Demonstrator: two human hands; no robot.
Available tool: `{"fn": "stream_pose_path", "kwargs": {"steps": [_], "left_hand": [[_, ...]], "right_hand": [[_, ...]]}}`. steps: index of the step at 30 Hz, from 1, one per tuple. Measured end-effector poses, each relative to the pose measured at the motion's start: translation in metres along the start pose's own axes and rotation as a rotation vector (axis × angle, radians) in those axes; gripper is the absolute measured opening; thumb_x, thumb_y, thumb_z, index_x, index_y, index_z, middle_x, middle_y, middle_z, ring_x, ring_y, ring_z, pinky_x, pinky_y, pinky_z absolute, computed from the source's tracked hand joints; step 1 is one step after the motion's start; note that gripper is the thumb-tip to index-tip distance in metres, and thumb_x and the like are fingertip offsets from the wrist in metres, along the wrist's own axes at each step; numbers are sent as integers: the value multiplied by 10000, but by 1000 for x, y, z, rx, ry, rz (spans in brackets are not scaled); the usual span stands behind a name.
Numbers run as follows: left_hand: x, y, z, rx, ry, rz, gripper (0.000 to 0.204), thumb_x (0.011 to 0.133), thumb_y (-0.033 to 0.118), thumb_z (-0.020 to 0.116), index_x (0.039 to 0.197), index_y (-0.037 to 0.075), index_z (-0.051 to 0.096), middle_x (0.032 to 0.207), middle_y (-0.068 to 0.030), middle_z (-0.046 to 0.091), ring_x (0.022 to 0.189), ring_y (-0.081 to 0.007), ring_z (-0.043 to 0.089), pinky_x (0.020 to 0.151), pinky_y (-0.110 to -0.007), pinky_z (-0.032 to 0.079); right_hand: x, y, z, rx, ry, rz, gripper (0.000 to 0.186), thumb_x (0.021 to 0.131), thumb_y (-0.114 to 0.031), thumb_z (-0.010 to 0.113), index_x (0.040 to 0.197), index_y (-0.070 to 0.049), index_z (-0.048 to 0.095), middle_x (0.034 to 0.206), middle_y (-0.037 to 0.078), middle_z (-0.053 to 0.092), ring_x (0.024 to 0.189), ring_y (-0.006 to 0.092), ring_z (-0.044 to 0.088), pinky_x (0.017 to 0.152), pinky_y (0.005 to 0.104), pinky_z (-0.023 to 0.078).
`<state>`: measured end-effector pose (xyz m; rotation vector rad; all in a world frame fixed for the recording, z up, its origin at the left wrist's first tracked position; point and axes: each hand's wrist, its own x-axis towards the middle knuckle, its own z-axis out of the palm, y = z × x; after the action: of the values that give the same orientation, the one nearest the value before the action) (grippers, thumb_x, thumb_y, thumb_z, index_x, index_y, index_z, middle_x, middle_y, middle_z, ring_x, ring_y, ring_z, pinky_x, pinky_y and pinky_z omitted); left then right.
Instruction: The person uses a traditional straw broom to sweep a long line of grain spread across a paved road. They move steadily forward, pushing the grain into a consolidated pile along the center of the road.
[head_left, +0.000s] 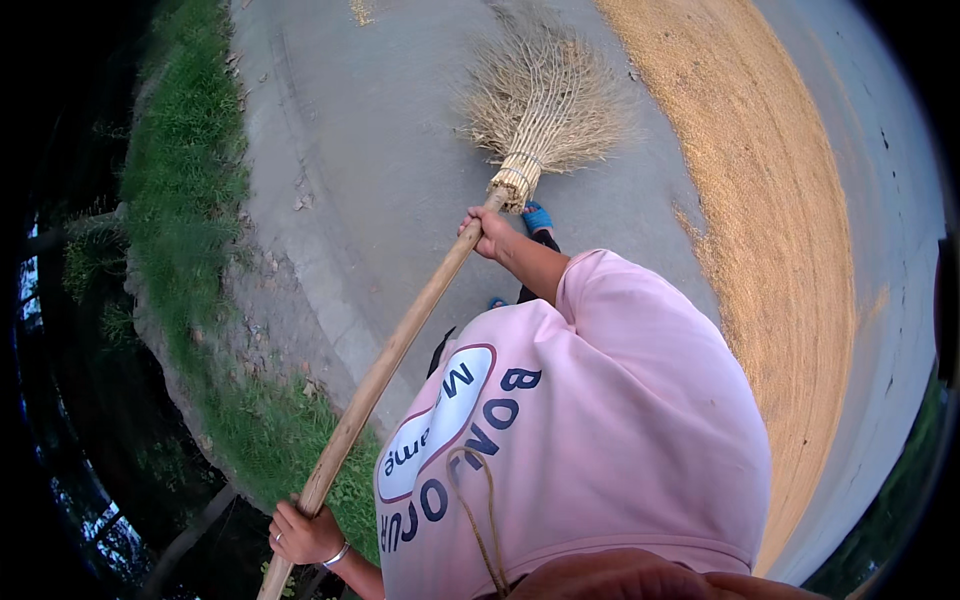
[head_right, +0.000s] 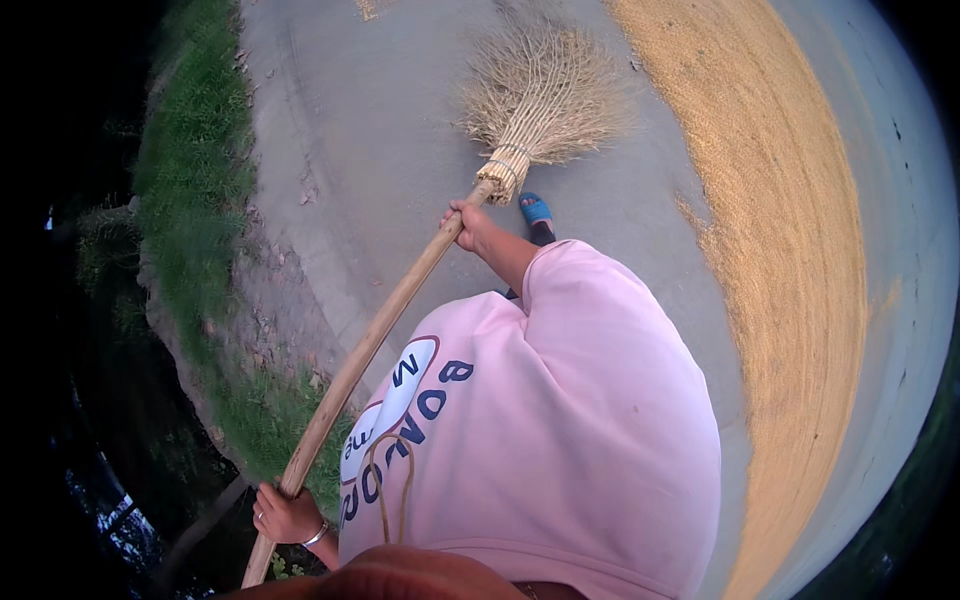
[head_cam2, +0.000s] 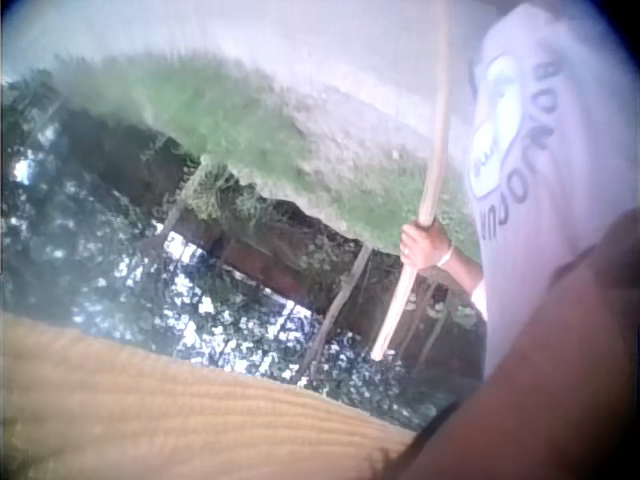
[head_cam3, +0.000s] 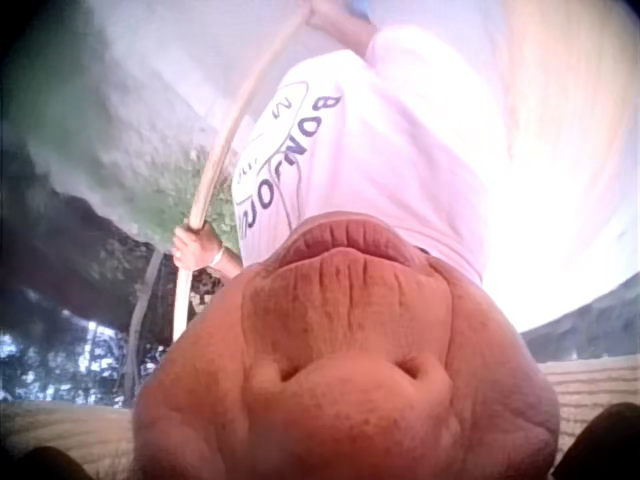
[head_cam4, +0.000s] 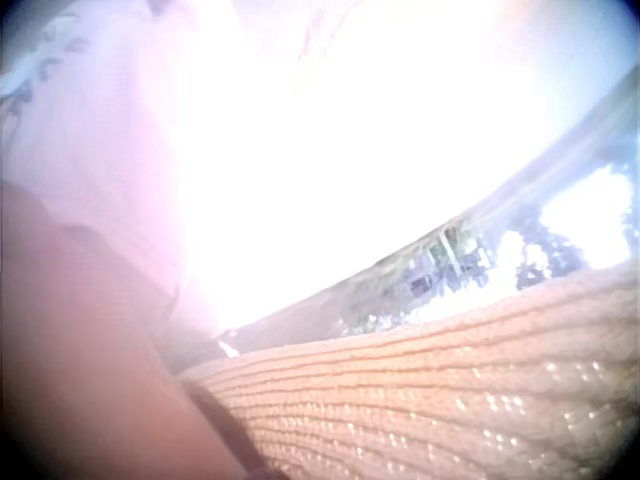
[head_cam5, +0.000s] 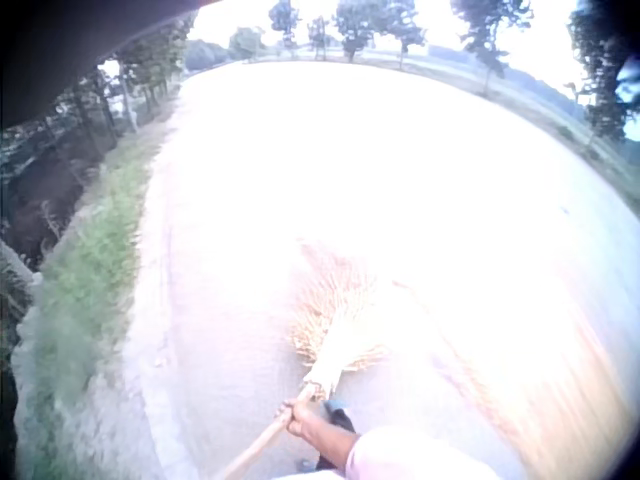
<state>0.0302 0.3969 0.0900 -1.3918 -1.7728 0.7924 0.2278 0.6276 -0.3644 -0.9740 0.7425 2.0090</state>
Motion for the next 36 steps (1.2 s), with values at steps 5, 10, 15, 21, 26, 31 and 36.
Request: {"fn": "stream_pose_path", "kwargs": {"steps": [5,10,15,21,26,31,36], "left_hand": [[39,47,34,-201,111,125,177,738,199,561,638,105,450,577,-38,399,571,-213,454,545,-325,348],[54,91,73,-408,8,116,152,573,117,578,676,102,467,607,-46,433,579,-231,460,573,-340,357],[91,117,101,-510,50,68,213,524,91,579,713,97,480,626,-59,453,614,-259,481,593,-360,362],[158,148,108,-566,-14,57,180,560,102,598,680,97,463,627,-59,455,624,-253,480,625,-367,364],[194,162,132,-621,13,17,168,584,109,604,656,99,453,623,-59,447,631,-237,473,631,-364,365],[189,127,172,-647,-117,-94,175,582,93,607,682,84,464,651,-66,472,664,-245,491,651,-368,361],[180,85,239,-575,-221,-283,168,605,98,610,644,94,447,633,-62,458,663,-237,483,662,-362,370]], "right_hand": [[-11,-79,-66,95,28,-162,83,812,-104,447,808,-42,392,610,71,419,527,202,442,525,351,452],[-32,-131,-73,45,178,-252,87,801,-109,448,803,-40,396,611,74,418,520,210,435,522,349,449],[-45,-166,-33,105,295,-275,101,773,-117,461,743,-59,384,562,52,388,501,196,404,510,340,420],[-60,-198,-18,177,309,-350,101,747,-105,443,674,-81,378,551,49,381,502,188,381,512,329,408],[-38,-225,25,121,353,-368,114,768,-127,443,691,-77,375,542,51,394,494,196,402,514,334,417],[22,-186,91,-27,312,-293,117,774,-131,436,682,-82,381,542,44,393,490,193,391,514,330,417],[114,-121,183,-184,309,-145,120,758,-123,445,665,-84,381,544,48,389,498,189,395,516,329,418]]}}
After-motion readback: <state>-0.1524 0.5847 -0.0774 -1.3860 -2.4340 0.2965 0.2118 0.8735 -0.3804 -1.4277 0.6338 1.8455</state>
